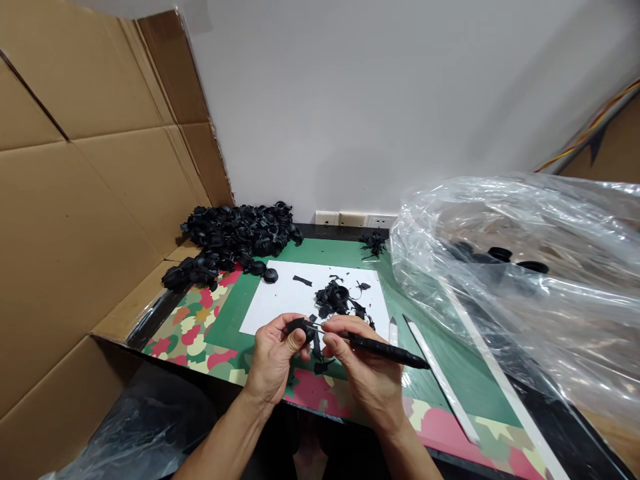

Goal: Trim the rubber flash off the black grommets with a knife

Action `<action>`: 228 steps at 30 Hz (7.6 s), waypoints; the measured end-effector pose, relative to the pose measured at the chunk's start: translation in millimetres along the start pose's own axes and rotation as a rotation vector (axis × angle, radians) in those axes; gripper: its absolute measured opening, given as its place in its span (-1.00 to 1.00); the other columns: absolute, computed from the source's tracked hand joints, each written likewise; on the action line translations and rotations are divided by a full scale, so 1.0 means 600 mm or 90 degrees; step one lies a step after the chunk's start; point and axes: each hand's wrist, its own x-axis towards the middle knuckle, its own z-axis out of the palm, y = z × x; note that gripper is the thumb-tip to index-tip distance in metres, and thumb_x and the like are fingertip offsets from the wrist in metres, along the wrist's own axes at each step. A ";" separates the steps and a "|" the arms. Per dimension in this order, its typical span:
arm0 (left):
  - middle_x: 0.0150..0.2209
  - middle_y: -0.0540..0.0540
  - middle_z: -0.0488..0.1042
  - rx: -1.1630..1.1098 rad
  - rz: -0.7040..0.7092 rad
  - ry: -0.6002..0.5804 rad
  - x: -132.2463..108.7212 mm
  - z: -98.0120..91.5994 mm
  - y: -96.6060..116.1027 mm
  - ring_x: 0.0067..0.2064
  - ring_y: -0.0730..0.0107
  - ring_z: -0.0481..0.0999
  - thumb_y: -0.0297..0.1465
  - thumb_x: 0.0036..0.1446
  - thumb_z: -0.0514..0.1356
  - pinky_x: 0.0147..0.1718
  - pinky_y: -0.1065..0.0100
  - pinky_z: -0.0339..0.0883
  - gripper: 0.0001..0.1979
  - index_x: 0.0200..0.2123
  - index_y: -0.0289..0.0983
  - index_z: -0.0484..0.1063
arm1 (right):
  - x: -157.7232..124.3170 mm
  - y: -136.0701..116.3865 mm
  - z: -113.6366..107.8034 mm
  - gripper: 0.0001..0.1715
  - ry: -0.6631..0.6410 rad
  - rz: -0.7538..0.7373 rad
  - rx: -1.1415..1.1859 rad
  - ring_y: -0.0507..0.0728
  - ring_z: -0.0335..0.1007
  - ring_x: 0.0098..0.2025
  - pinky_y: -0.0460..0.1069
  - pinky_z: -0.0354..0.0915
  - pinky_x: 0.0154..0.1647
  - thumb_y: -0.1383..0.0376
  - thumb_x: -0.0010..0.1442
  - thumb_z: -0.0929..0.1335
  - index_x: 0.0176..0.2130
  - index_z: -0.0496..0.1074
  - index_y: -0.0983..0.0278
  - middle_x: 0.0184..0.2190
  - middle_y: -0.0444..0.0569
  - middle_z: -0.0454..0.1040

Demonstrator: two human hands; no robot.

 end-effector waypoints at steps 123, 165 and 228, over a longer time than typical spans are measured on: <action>-0.62 0.02 0.43 0.067 0.045 0.008 -0.007 -0.016 0.008 -0.65 0.56 0.36 -0.19 -0.26 0.45 -0.61 0.50 0.22 -0.62 -0.48 -0.36 0.47 | -0.008 0.001 0.003 -0.85 -0.031 -0.028 -0.024 0.14 0.51 -0.33 0.05 0.47 -0.30 0.20 0.15 0.41 -0.30 0.54 0.23 -0.33 0.00 0.55; -0.40 -0.15 0.56 0.061 0.139 -0.061 -0.017 -0.010 0.036 -0.38 0.38 0.47 -0.07 -0.24 0.41 -0.42 0.45 0.26 -0.47 -0.26 -0.32 0.47 | -0.012 0.003 0.008 -0.74 0.011 0.169 0.057 0.07 0.43 -0.56 -0.03 0.40 -0.51 0.12 0.04 0.44 -0.32 0.52 0.26 -0.51 -0.08 0.52; -0.57 0.01 0.43 0.065 0.074 0.038 -0.004 -0.029 0.008 -0.55 0.49 0.41 -0.12 -0.25 0.43 -0.53 0.47 0.27 -0.58 -0.46 -0.35 0.47 | -0.023 0.002 0.015 -0.85 0.057 -0.044 -0.078 0.04 0.42 -0.52 0.03 0.45 -0.39 0.23 0.16 0.39 -0.26 0.51 0.23 -0.29 -0.01 0.53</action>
